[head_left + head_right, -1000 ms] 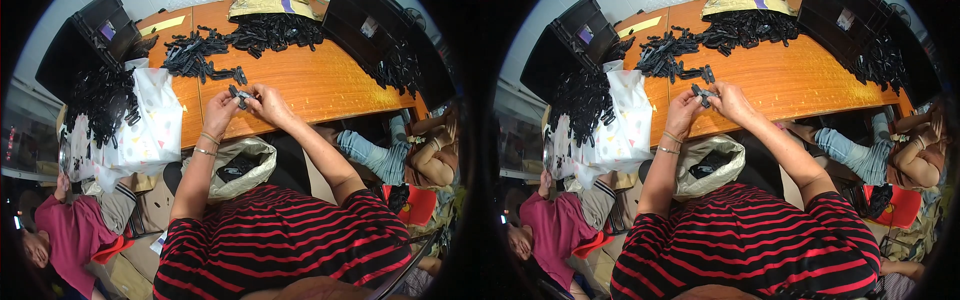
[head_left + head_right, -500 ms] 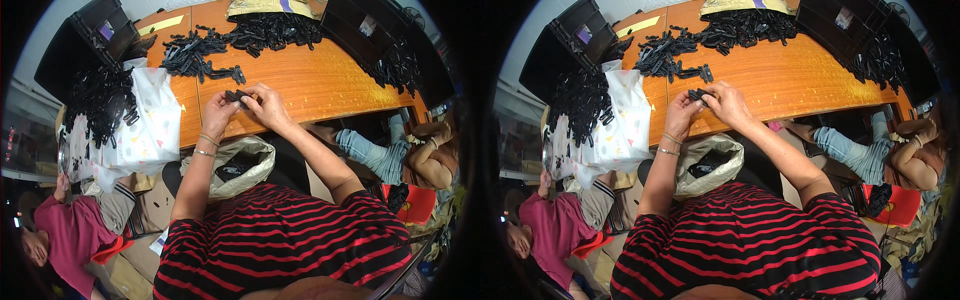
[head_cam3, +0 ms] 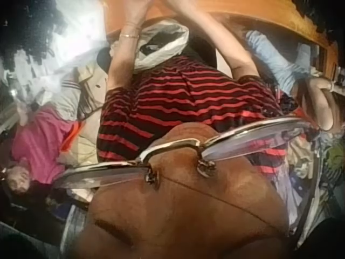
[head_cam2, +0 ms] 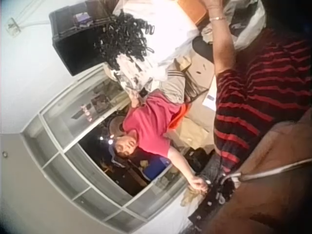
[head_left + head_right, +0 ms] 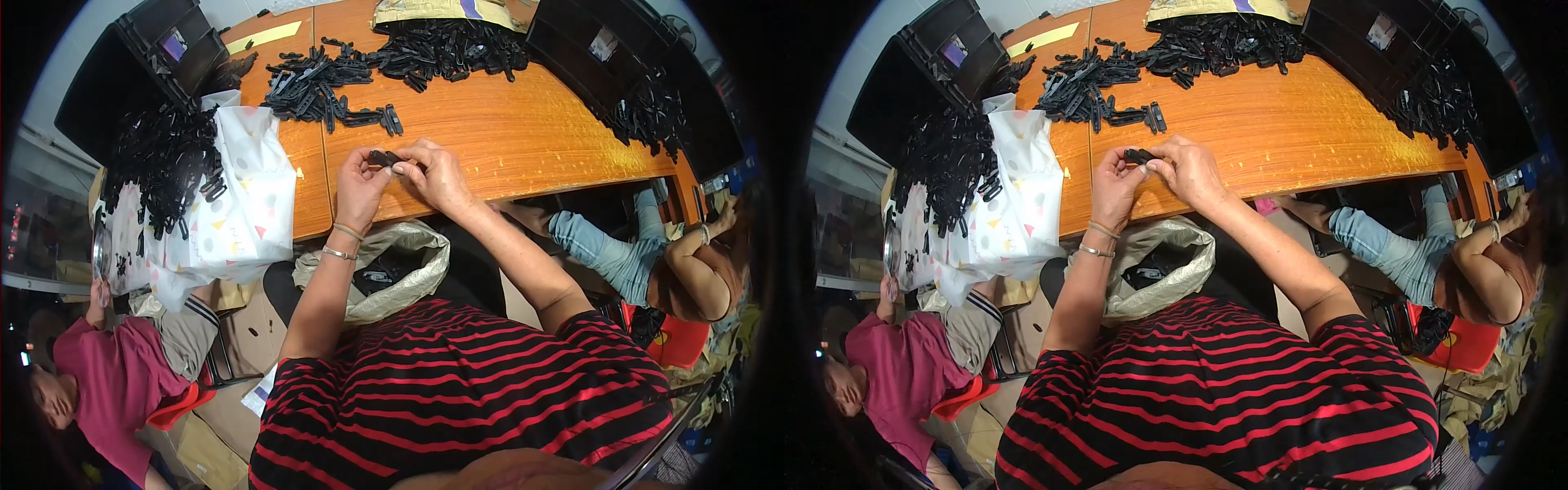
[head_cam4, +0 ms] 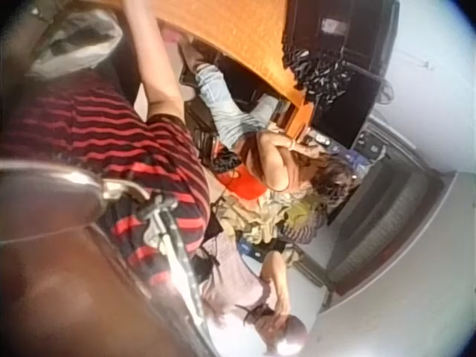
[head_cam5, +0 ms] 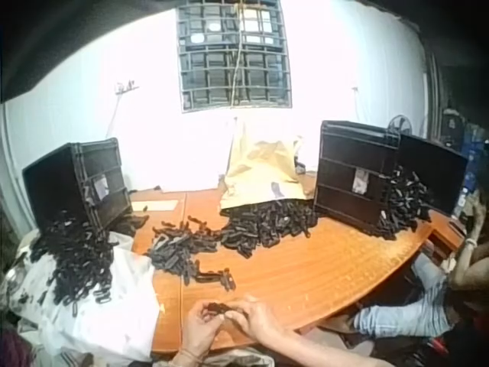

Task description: Sorting and inspecting small black plastic components on a workbench in a production facility.

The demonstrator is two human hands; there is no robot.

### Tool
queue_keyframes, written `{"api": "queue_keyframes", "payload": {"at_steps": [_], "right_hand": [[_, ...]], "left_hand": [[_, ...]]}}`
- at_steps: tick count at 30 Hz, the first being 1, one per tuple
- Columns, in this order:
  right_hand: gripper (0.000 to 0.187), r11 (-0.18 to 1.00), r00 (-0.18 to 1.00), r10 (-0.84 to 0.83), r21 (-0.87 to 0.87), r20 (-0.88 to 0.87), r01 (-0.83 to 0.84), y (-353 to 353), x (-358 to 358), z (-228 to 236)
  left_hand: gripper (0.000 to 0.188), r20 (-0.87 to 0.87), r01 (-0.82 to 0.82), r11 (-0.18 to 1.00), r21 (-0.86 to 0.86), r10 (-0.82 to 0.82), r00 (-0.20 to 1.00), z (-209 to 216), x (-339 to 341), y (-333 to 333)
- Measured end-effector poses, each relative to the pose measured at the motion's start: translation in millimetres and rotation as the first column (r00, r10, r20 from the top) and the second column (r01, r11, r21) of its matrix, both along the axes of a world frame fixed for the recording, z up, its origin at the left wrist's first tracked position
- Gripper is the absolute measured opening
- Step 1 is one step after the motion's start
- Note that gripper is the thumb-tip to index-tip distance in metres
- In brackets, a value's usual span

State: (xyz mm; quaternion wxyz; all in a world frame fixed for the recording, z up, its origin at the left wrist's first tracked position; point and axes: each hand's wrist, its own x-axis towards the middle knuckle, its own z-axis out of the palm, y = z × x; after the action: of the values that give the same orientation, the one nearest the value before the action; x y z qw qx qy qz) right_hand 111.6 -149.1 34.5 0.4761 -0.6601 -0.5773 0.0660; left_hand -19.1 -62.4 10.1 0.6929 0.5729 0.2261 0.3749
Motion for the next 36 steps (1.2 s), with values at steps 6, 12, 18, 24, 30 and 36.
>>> {"api": "queue_keyframes", "payload": {"at_steps": [6,12,18,24,30,36], "right_hand": [[0.023,0.998,1.000,0.002,0.070,0.012,-0.002,-0.1,-2.0,-3.0],[0.037,1.000,0.996,-0.003,-0.016,-0.086,0.002,-0.9,-9.3,-10.9],[0.036,0.991,0.984,0.072,-0.099,-0.161,-0.089,-0.6,-13.5,-15.8],[0.032,0.994,0.994,0.039,-0.094,-0.105,-0.049,0.2,-18.4,-18.7],[0.029,0.965,0.977,0.174,-0.221,0.120,-0.145,-23.9,-30.1,-13.4],[0.034,0.872,0.884,0.407,-0.384,0.229,-0.302,-54.8,-41.5,-27.2]], "left_hand": [[0.031,0.057,0.038,0.999,-0.015,-0.037,0.998,12.7,-5.6,-7.9],[0.023,0.045,-0.045,0.986,0.159,0.038,0.998,20.5,-6.7,-14.5],[0.018,-0.023,-0.027,0.978,0.206,0.032,0.999,17.3,-16.1,-11.8],[0.015,-0.080,0.043,0.997,0.062,-0.038,0.996,28.5,-20.7,-15.8],[0.020,-0.210,-0.026,0.960,0.278,0.087,0.974,15.4,-27.9,25.3],[0.022,-0.287,0.028,0.452,0.892,0.518,0.806,12.2,8.1,71.5]]}}
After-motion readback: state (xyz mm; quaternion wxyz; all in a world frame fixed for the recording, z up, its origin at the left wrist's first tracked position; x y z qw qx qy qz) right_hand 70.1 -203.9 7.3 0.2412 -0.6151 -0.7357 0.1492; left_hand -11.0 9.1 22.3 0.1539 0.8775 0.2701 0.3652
